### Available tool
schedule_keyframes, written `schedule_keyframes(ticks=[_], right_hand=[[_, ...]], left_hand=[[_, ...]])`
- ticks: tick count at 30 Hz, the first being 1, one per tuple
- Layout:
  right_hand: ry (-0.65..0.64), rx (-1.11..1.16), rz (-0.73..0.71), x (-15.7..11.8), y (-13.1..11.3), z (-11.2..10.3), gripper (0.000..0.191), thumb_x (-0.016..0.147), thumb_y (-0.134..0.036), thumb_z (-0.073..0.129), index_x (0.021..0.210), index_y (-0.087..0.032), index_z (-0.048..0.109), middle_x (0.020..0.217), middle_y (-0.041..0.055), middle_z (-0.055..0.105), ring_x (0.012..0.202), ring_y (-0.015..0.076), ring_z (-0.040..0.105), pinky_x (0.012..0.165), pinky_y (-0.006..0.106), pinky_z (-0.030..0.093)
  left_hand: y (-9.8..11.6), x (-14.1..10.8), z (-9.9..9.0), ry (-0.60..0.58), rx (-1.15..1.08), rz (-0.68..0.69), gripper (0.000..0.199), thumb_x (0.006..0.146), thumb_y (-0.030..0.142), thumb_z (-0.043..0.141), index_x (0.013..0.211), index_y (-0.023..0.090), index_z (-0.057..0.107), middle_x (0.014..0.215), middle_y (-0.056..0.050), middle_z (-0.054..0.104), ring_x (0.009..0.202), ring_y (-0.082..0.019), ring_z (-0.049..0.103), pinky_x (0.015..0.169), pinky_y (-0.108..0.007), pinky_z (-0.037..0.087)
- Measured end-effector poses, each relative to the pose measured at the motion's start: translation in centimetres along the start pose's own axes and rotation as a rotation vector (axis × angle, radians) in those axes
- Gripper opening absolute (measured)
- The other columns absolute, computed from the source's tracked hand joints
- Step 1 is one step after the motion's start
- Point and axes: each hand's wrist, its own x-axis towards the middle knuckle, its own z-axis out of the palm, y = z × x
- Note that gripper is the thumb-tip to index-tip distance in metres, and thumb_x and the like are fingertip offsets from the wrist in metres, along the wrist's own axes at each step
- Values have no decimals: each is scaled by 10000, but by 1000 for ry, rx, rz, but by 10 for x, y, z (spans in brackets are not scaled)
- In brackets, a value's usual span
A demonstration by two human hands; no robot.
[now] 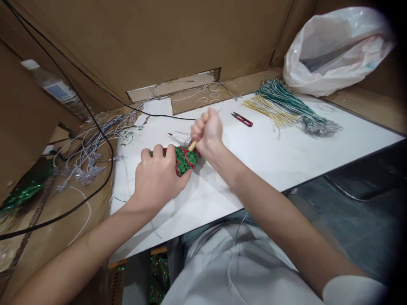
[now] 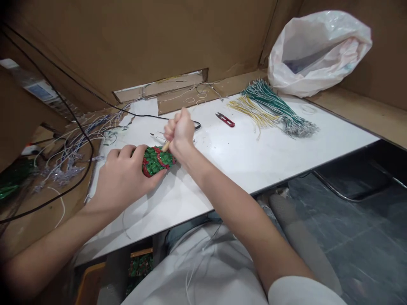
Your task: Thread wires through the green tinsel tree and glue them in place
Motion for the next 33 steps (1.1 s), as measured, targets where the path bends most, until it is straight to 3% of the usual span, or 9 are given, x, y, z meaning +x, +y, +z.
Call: schedule_keyframes(ticks=[3,7,9,11,14,18,25,33], right_hand=[[-64,-43,71,-2,2,0,430,919,-371,326,590,-220,93,422,-101,80,354,57,64,332,185,65],[-208,-208,76,-8,-15,-3,468,917,-436,327,561,-218,117,429,-101,82,368,60,47,355,196,55],[-273,-424,23,-15,-25,-9,512,886,-572,317,535,-220,193,435,-96,124,376,65,76,369,202,73],[-259,-714,-132,-26,-31,-21,506,862,-610,364,548,-217,305,442,-78,241,390,80,186,393,206,151],[-254,-1222,-400,-43,-30,-43,341,877,-502,447,670,-231,445,549,-41,445,518,126,406,506,225,278],[-257,-1643,-463,-57,-20,-60,163,915,-364,395,876,-272,525,615,-24,566,563,177,506,559,266,308],[-309,-1755,-585,-70,-2,-59,309,905,-192,397,1064,-291,643,989,-2,705,857,179,646,707,264,426],[-248,-1781,-644,-76,7,-61,315,888,-256,466,1107,-232,690,851,32,706,706,165,637,648,267,447]], left_hand=[[-1,0,0,-2,-2,-8,489,764,524,525,1034,120,584,926,-165,600,895,-363,537,668,-380,419],[-2,-2,0,13,-1,-6,489,756,520,547,1052,131,576,948,-155,600,901,-353,535,653,-365,426],[-2,-3,0,21,-4,-10,479,760,504,552,1057,130,574,951,-157,597,900,-347,533,633,-357,427],[-1,-4,1,28,-5,-17,460,767,496,546,1052,136,574,960,-152,593,899,-346,529,606,-353,429],[-2,-5,0,29,-10,-27,417,782,485,536,1015,142,581,937,-145,588,894,-341,525,611,-355,438],[-3,-6,1,32,-23,-31,393,792,464,533,1020,147,580,934,-142,583,889,-333,523,625,-357,446],[-3,-4,4,34,-35,-43,386,764,442,571,1011,147,580,914,-129,587,879,-329,521,624,-362,460],[-1,-4,3,49,-22,-34,351,762,429,565,964,143,585,888,-130,593,854,-335,531,604,-365,458]])
